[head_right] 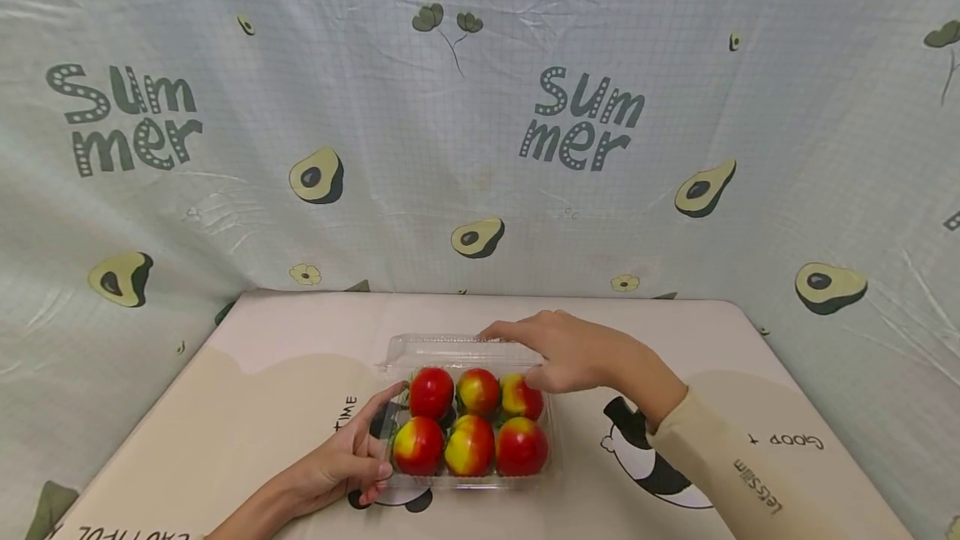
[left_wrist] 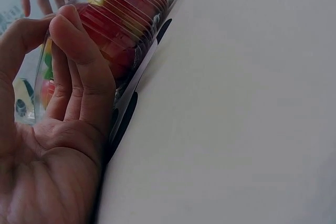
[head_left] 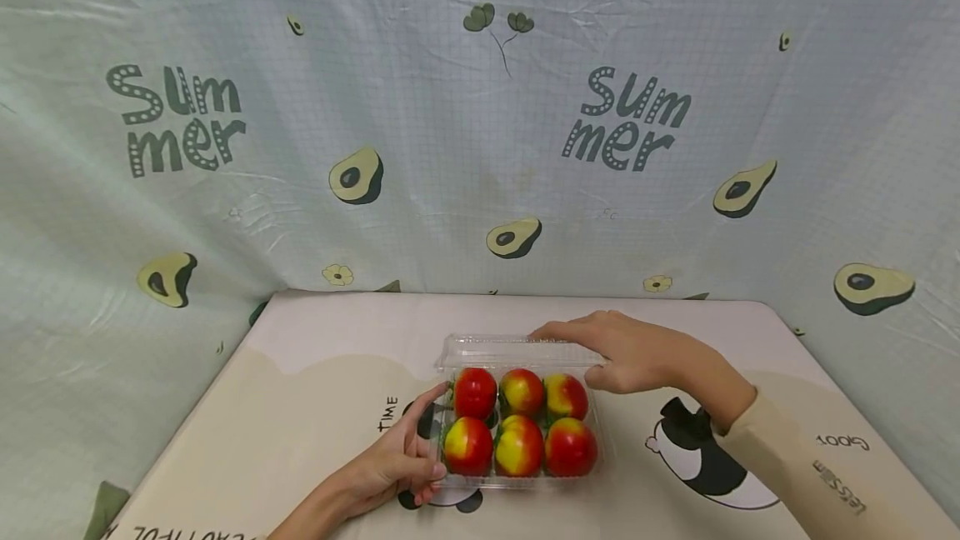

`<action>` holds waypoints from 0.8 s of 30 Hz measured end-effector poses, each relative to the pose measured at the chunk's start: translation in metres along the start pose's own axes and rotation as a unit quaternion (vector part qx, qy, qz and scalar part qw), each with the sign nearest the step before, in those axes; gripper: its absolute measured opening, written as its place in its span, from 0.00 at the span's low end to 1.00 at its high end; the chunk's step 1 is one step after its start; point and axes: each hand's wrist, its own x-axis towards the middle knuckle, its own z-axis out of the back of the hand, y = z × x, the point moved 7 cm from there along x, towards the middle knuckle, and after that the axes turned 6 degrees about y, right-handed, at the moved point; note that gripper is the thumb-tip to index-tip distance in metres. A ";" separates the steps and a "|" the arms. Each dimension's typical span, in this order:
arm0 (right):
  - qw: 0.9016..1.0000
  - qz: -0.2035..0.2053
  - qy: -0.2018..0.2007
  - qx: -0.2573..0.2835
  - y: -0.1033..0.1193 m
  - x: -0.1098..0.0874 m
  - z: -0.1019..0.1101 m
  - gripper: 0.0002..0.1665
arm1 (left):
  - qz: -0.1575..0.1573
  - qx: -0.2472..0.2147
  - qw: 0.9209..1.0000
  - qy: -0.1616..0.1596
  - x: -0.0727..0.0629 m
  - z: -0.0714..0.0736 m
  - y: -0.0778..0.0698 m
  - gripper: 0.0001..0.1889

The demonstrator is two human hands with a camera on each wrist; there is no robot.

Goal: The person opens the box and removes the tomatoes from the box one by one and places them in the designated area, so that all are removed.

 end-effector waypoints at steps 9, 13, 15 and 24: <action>0.999 -0.007 -0.018 0.043 -0.017 0.009 0.019 0.42 | 0.005 -0.002 1.000 -0.002 0.000 0.000 0.001 0.56; 0.999 -0.019 -0.028 0.034 -0.022 0.013 0.024 0.42 | 0.009 -0.003 1.000 -0.003 0.000 0.001 0.001 0.57; 0.999 -0.020 -0.035 0.025 -0.022 0.013 0.026 0.40 | 0.011 -0.003 1.000 -0.003 -0.001 0.001 0.001 0.57; 0.997 -0.051 -0.052 -0.022 -0.026 0.012 0.034 0.39 | 0.010 -0.005 1.000 0.001 -0.001 0.001 0.001 0.56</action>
